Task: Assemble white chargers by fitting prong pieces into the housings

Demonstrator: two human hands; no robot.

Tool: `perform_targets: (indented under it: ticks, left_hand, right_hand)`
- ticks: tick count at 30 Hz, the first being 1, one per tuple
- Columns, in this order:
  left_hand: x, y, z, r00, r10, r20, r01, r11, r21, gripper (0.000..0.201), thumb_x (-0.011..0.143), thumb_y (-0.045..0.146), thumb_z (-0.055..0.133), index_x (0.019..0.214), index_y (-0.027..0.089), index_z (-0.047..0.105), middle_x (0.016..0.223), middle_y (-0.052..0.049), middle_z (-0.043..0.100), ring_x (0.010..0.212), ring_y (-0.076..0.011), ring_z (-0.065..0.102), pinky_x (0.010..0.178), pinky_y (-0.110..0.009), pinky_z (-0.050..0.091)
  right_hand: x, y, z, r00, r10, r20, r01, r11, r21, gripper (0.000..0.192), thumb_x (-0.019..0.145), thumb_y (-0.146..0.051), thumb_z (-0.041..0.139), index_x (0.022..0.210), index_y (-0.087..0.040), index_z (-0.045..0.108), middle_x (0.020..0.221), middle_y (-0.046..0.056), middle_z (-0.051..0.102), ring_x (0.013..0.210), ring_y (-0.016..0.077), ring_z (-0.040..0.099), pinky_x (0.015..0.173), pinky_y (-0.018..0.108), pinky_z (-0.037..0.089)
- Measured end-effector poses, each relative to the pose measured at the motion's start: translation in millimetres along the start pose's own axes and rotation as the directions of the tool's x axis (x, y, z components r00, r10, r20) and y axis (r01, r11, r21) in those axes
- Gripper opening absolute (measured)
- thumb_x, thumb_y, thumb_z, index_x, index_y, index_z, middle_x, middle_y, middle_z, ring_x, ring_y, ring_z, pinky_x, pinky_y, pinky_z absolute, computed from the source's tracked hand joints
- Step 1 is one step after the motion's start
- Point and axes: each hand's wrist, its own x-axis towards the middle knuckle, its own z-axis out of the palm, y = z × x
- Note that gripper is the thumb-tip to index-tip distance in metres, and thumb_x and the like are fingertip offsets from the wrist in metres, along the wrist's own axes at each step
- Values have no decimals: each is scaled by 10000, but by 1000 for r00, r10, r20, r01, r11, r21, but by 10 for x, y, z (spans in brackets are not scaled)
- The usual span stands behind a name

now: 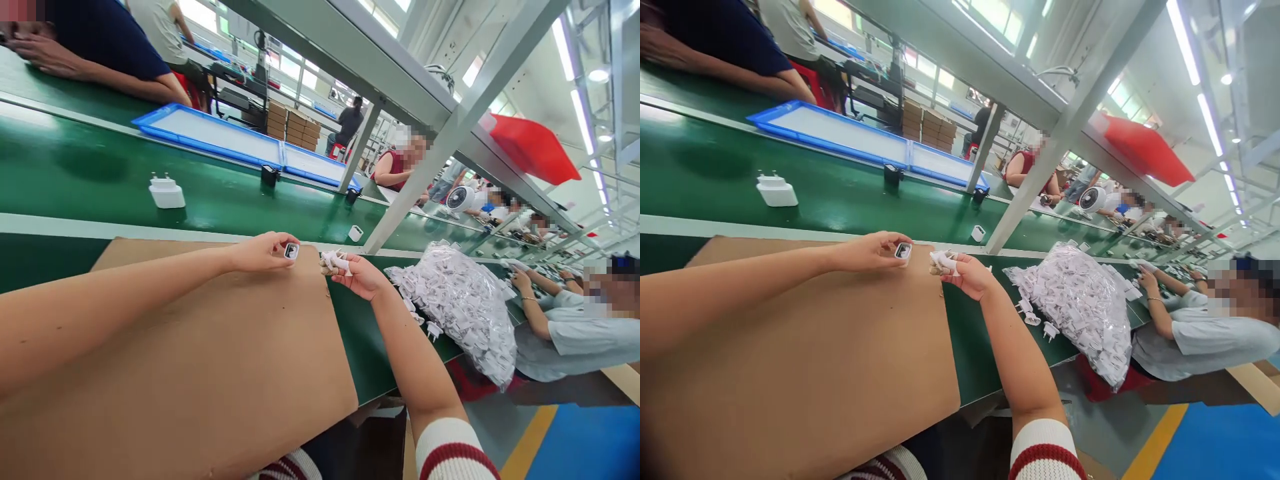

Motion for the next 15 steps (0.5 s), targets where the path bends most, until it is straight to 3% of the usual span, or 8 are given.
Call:
perform_targets:
  ticks: [3,6,8,11,13,15]
  left_hand:
    - [-390,-28,-31,992,19,121,-9,997,-83,776,742,632,692,1382,200,608,1107,-67,719,953,-238,675,855,-315,545]
    - [-607,-77,12,975,86,203,-47,981,-188,720,806,565,677,1430,219,578,1131,-61,703,931,-212,664,849,-311,547]
    - [-671,-115,72,980,110,166,-68,968,-241,789,794,550,710,1492,236,520,1135,-66,694,940,-217,664,850,-325,553]
    - [-702,-159,163,997,73,-19,-76,967,-245,916,654,576,838,1442,219,536,1204,-102,670,1071,-271,650,933,-376,557]
    - [-705,-170,202,997,66,-51,-77,963,-260,784,664,597,824,1306,198,618,1210,-111,675,1096,-283,648,952,-380,556]
    - [-705,-170,218,995,101,-16,-101,952,-288,604,758,600,735,1206,199,675,1194,-97,698,1065,-270,665,928,-356,560]
  right_hand:
    - [102,20,212,997,29,66,-29,1000,-7,389,537,-353,951,814,-206,721,760,-7,724,718,127,689,615,196,516]
    - [203,102,396,999,-1,54,6,996,-87,381,538,-373,939,818,-218,732,792,-14,727,701,108,642,569,178,463]
    - [260,186,488,996,-85,-4,83,985,-153,355,554,-371,926,818,-213,747,801,-10,733,666,88,595,535,170,405]
    - [310,313,568,973,-212,-91,187,956,-227,361,591,-388,910,874,-212,773,803,10,745,643,105,594,536,208,403]
    - [315,369,592,954,-278,-110,246,940,-238,387,612,-406,903,930,-225,778,862,28,764,711,150,657,601,254,485]
    - [305,395,606,936,-336,-108,300,919,-255,368,636,-415,893,935,-236,772,943,43,770,807,188,702,688,302,551]
